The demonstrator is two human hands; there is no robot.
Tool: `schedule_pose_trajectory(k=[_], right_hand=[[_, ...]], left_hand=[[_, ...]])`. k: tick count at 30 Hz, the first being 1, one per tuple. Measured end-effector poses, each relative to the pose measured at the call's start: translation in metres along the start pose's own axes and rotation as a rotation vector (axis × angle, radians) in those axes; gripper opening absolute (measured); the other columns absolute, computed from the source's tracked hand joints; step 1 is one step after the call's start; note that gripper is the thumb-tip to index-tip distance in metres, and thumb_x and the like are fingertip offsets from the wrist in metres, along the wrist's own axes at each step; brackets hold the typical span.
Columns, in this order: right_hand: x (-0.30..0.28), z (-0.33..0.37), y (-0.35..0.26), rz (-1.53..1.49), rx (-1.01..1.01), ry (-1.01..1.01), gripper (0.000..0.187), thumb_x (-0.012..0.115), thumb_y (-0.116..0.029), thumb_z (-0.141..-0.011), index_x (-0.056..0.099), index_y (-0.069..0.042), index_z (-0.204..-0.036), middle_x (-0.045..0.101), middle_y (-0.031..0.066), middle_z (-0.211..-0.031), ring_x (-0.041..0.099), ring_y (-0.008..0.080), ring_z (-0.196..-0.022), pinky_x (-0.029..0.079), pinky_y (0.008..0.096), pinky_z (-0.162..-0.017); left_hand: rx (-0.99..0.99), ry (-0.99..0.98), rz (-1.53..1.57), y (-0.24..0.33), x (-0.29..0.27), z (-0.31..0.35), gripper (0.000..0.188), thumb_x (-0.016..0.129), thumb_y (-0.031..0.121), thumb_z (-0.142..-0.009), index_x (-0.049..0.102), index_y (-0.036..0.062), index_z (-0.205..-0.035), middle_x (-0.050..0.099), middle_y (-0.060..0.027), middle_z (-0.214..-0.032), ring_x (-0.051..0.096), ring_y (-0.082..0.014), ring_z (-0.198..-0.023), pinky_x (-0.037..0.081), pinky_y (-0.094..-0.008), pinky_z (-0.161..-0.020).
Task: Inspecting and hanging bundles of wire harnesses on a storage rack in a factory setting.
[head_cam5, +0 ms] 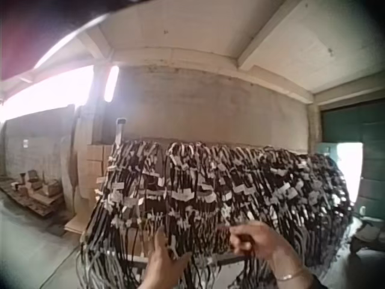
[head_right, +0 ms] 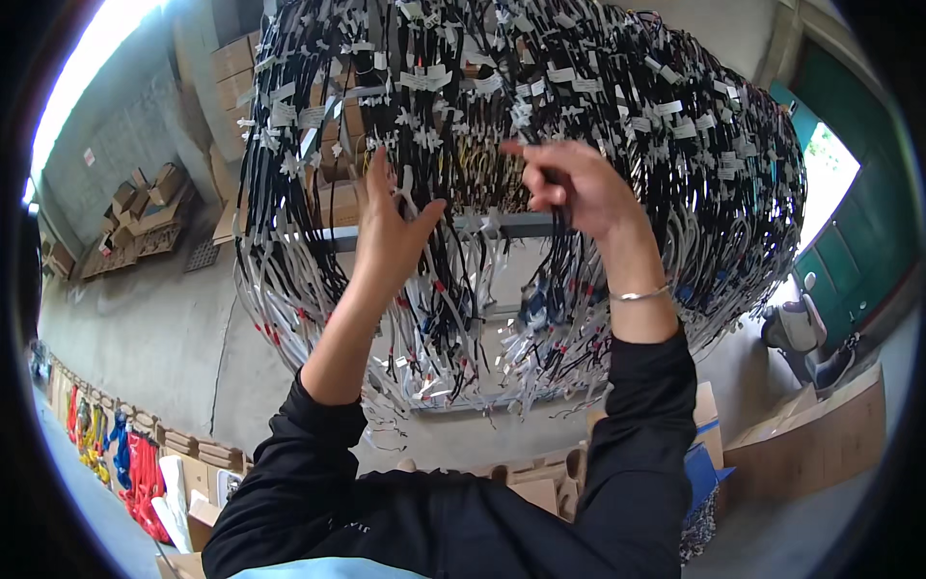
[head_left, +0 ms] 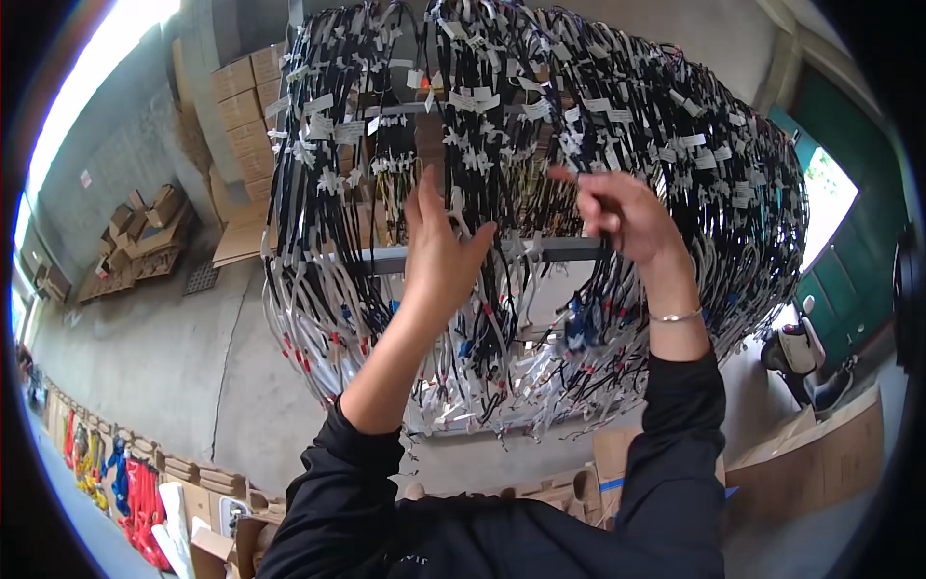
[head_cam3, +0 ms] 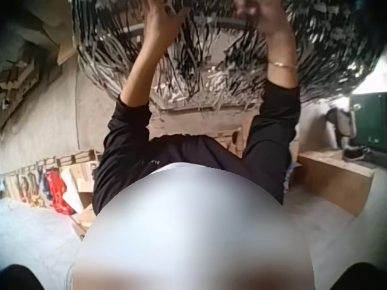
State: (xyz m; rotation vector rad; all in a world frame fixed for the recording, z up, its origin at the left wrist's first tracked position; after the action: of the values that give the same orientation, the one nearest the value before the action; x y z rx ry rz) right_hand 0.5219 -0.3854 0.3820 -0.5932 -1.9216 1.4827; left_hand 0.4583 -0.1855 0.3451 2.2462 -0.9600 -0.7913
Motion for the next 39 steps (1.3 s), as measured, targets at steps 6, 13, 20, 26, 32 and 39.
schedule_pose_trajectory(k=[6, 13, 20, 26, 32, 39], right_hand=[[0.022, 0.045, 0.049, -0.027, 0.174, -0.097, 0.047, 0.054, -0.019, -0.094, 0.047, 0.013, -0.127, 0.068, 0.0247, -0.092, 0.069, 0.0322, -0.082, 0.055, 0.0438, -0.085], [0.037, 0.088, 0.092, 0.025, 0.097, -0.218, 0.030, 0.053, -0.017, -0.097, 0.058, 0.008, -0.113, 0.067, 0.0208, -0.103, 0.066, 0.0336, -0.099, 0.050, 0.0449, -0.093], [-0.002, 0.113, 0.140, -0.096, 0.269, 0.166, 0.035, 0.054, -0.027, -0.099, 0.060, 0.004, -0.115, 0.068, 0.0108, -0.108, 0.066, 0.0131, -0.091, 0.055, 0.0283, -0.080], [0.022, 0.117, 0.134, -0.153, 0.124, 0.056, 0.056, 0.061, -0.029, -0.093, 0.044, 0.007, -0.133, 0.062, 0.0221, -0.117, 0.065, 0.0279, -0.104, 0.055, 0.0386, -0.090], [0.037, 0.127, 0.126, -0.128, 0.088, 0.106, 0.059, 0.053, -0.014, -0.086, 0.039, 0.010, -0.137, 0.054, 0.0306, -0.127, 0.059, 0.0370, -0.115, 0.049, 0.0430, -0.098], [0.043, 0.124, 0.126, -0.300, 0.092, 0.122, 0.053, 0.044, -0.017, -0.087, 0.047, 0.009, -0.133, 0.057, 0.0265, -0.126, 0.061, 0.0321, -0.114, 0.048, 0.0382, -0.101]], left_hand=[[0.259, -0.042, 0.373, 0.055, -0.004, 0.032, 0.044, 0.059, -0.002, -0.085, 0.049, -0.0019, -0.127, 0.058, -0.0185, -0.114, 0.059, -0.0292, -0.106, 0.047, -0.0360, -0.091], [-0.578, -0.685, 1.162, 0.016, 0.083, 0.110, 0.055, 0.046, 0.030, -0.101, 0.034, -0.0031, -0.143, 0.050, -0.0171, -0.135, 0.047, -0.0234, -0.128, 0.032, -0.0333, -0.109], [-0.844, -0.858, 1.379, -0.006, 0.117, 0.156, 0.052, 0.035, 0.036, -0.102, 0.042, 0.0022, -0.141, 0.053, -0.0083, -0.136, 0.053, -0.0206, -0.120, 0.038, -0.0366, -0.105], [-0.946, -0.859, 1.448, -0.005, 0.104, 0.182, 0.052, 0.041, 0.029, -0.100, 0.038, -0.0021, -0.141, 0.055, -0.0117, -0.133, 0.056, -0.0213, -0.116, 0.044, -0.0401, -0.100], [-0.837, -0.858, 1.177, 0.009, 0.079, 0.199, 0.063, 0.061, 0.030, -0.092, 0.036, -0.0039, -0.139, 0.058, -0.0181, -0.125, 0.057, -0.0278, -0.117, 0.047, -0.0413, -0.098], [-0.795, -0.859, 1.129, 0.017, 0.077, 0.195, 0.053, 0.062, 0.004, -0.090, 0.038, -0.0031, -0.137, 0.061, -0.0089, -0.115, 0.061, -0.0159, -0.101, 0.051, -0.0337, -0.091]])
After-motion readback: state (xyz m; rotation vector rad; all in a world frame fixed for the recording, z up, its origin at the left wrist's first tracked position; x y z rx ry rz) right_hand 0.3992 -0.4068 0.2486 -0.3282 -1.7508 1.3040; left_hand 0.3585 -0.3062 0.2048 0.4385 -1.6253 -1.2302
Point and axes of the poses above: each hand's wrist, its own z-axis away from the middle knuckle, its own x-axis out of the palm, y = z × x, the point moved 9 cm from there along -z, towards the middle knuckle
